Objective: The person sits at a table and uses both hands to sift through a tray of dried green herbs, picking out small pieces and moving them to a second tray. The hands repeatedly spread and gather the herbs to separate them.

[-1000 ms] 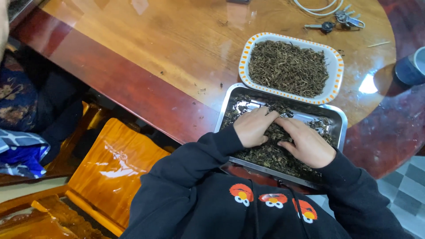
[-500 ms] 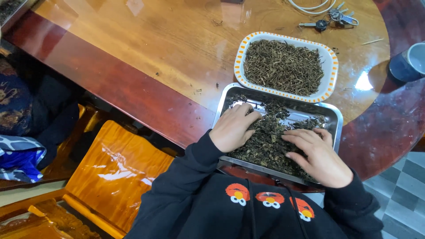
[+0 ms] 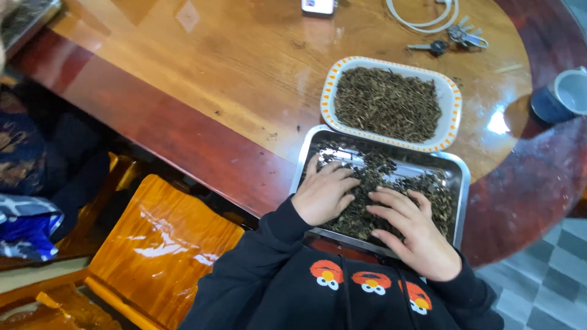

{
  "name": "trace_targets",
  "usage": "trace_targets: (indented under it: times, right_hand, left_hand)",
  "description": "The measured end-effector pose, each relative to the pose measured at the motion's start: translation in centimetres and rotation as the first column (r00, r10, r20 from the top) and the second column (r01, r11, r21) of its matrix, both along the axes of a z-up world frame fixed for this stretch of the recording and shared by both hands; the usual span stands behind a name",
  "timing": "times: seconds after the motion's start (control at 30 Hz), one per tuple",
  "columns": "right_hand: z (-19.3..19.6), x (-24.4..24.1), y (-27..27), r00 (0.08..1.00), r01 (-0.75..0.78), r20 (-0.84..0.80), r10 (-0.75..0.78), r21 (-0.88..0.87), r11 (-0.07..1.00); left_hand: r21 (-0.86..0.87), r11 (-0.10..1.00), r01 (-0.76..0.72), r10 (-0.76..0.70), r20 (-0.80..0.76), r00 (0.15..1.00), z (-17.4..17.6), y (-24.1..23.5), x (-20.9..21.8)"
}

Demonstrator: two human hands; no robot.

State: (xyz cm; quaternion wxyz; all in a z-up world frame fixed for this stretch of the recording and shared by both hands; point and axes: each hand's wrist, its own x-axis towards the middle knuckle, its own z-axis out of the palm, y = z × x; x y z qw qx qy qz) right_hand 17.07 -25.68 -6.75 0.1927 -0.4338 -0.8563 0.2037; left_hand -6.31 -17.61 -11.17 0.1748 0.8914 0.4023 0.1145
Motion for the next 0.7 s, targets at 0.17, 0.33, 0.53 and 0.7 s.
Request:
trace_targets:
  times: [0.17,0.33,0.53,0.7]
  right_hand:
    - [-0.5,-1.2,0.0,0.986,0.007,-0.167,-0.004,0.015,1.000]
    - [0.3,-1.7,-0.1,0.978,-0.015,-0.208,0.013,-0.009,1.000]
    - [0.2,-1.8,-0.3,0.972,-0.019,-0.236,0.016,-0.013,1.000]
    - [-0.1,-1.3,-0.5,0.975,0.003,-0.222,-0.005,-0.008,1.000]
  left_hand:
    - [0.148,0.988,-0.038,-0.025,0.401,0.916,1.3,-0.3,-0.2]
    - [0.082,0.996,0.018,-0.061,0.548,0.834,0.8,-0.7,-0.2]
    - [0.209,0.977,-0.041,-0.091,0.583,0.808,2.3,0.1,-1.4]
    - [0.309,0.871,-0.382,0.200,0.488,0.850,1.4,1.0,-4.1]
